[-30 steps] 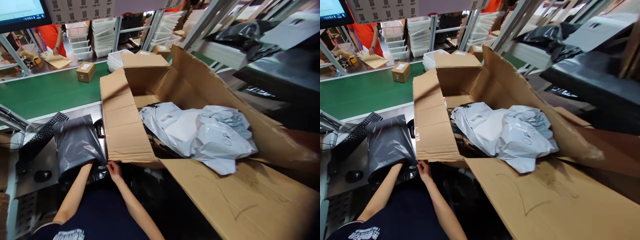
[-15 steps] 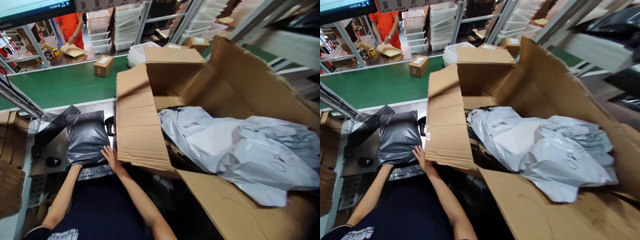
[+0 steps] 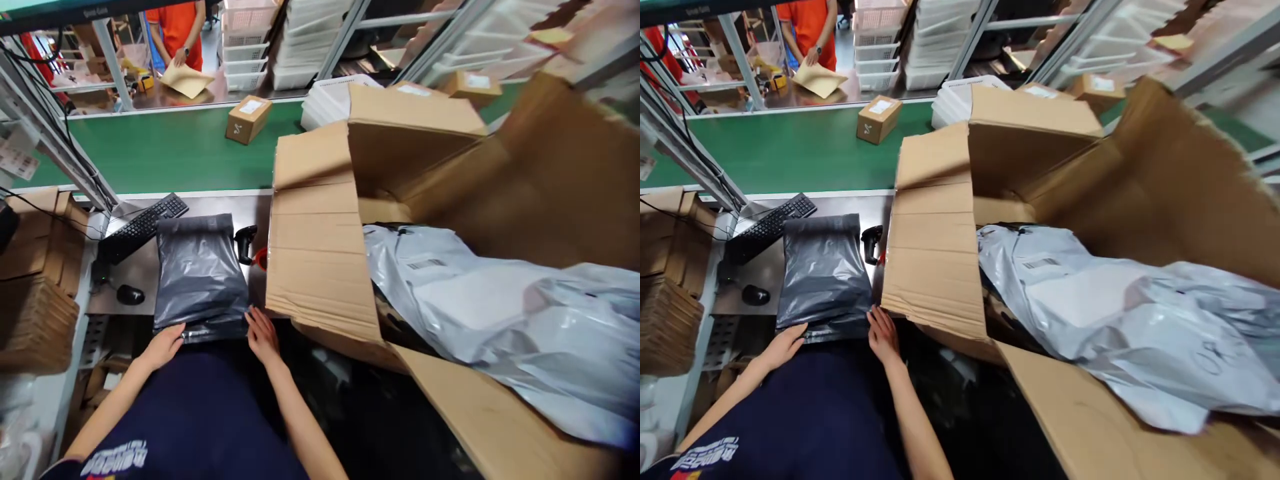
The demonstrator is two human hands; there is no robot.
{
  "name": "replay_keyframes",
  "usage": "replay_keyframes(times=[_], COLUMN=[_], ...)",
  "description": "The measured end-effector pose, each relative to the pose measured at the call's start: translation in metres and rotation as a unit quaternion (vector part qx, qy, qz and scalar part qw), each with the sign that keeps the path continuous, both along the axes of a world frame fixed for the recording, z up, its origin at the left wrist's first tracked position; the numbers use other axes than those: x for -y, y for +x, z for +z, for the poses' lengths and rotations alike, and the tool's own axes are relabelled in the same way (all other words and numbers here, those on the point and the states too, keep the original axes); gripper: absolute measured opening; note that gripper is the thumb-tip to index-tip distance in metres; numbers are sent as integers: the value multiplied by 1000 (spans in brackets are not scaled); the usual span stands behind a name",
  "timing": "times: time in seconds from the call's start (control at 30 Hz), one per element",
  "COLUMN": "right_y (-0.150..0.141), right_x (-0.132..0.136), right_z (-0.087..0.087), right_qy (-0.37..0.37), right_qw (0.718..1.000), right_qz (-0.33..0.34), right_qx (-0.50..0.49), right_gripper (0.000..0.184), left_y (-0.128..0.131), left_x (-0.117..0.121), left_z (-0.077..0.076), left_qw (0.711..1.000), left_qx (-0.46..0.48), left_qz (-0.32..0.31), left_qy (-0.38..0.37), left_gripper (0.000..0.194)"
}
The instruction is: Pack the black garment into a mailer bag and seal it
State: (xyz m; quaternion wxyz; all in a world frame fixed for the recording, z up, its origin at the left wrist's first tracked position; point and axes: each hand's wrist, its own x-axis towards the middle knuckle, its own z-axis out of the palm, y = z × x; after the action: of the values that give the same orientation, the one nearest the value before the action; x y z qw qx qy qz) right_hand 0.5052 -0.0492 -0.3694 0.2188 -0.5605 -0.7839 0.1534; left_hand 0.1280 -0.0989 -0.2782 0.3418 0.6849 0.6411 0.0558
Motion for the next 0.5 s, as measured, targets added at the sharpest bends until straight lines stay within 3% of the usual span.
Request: replay_keyframes(times=[0.03, 0.1, 0.17, 0.23, 0.33, 0.5], right_y=[-6, -27, -61, -103, -163, -228], right_x=[12, 31, 40, 39, 25, 10], right_z=[5, 19, 35, 49, 62, 72], right_qy=[5, -11, -73, -164, -252, -253], right_qw=[1000, 997, 991, 977, 953, 944], right_qz=[-11, -10, 21, 73, 146, 200], right_qx=[-21, -74, -113, -112, -81, -76], right_gripper=[52, 45, 42, 38, 23, 20], left_y=[-7, -26, -45, -57, -64, -67], left_x=[12, 30, 38, 36, 29, 32], left_z=[2, 4, 3, -2, -14, -19], left_qw=[999, 986, 944, 906, 873, 857], left_qx=[35, 79, 88, 133, 233, 300], left_qz=[20, 142, 309, 401, 408, 388], left_qy=[3, 43, 75, 12, -130, -155], left_gripper=[36, 38, 40, 51, 47, 51])
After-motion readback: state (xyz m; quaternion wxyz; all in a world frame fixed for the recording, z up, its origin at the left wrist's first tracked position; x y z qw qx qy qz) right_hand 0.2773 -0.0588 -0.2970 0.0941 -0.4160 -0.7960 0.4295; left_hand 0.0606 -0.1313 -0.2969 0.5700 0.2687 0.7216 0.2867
